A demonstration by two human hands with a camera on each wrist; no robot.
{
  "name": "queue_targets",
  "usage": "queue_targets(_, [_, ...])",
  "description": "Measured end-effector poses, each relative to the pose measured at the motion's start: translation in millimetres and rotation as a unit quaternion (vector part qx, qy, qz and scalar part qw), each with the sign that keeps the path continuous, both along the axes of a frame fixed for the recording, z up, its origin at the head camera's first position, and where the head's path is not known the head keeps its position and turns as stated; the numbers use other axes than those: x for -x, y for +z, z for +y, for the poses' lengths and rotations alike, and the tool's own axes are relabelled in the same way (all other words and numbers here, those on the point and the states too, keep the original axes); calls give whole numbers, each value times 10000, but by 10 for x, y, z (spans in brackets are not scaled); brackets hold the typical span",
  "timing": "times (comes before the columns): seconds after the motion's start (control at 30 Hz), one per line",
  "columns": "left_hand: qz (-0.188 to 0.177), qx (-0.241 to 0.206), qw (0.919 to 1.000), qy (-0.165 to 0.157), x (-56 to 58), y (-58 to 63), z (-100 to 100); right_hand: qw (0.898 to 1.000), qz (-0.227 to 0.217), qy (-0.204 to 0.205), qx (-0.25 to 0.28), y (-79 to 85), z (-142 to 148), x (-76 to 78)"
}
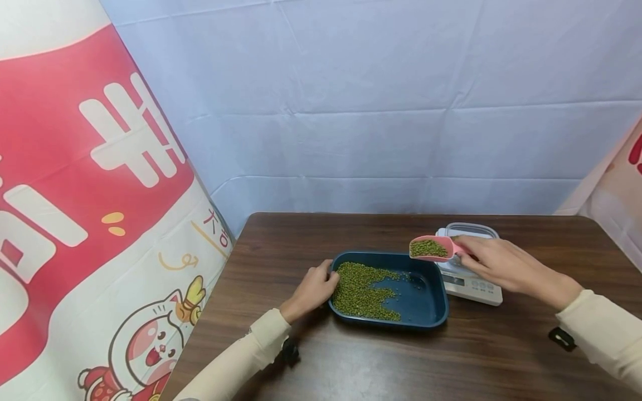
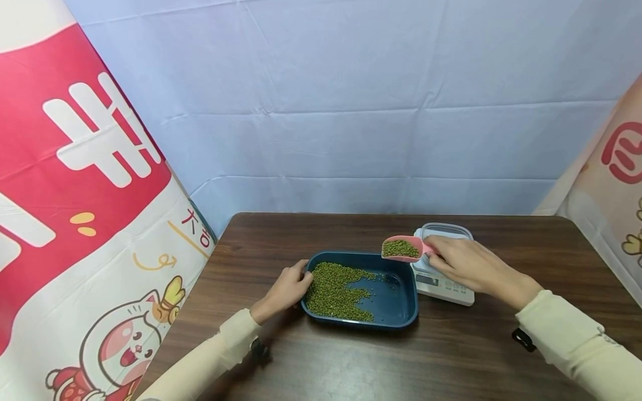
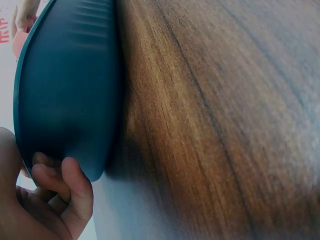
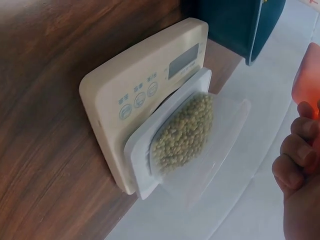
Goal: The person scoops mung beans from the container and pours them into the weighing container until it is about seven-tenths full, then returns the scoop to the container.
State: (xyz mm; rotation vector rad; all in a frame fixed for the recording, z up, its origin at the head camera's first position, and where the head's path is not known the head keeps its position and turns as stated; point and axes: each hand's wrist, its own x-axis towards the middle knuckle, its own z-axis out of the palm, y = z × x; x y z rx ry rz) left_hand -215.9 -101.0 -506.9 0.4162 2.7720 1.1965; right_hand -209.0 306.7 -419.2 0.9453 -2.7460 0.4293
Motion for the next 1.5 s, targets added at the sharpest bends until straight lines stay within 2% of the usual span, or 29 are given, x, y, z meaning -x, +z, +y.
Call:
queue_targets(0.97, [-41,-22,10000,-11,-1,4,-1,9977,72,-668,-124,35,364,-92])
queue_targets(1.5, [-89,-25,10000,-24,-5,6,-4,9958,361,-835,24,-28,595,-114])
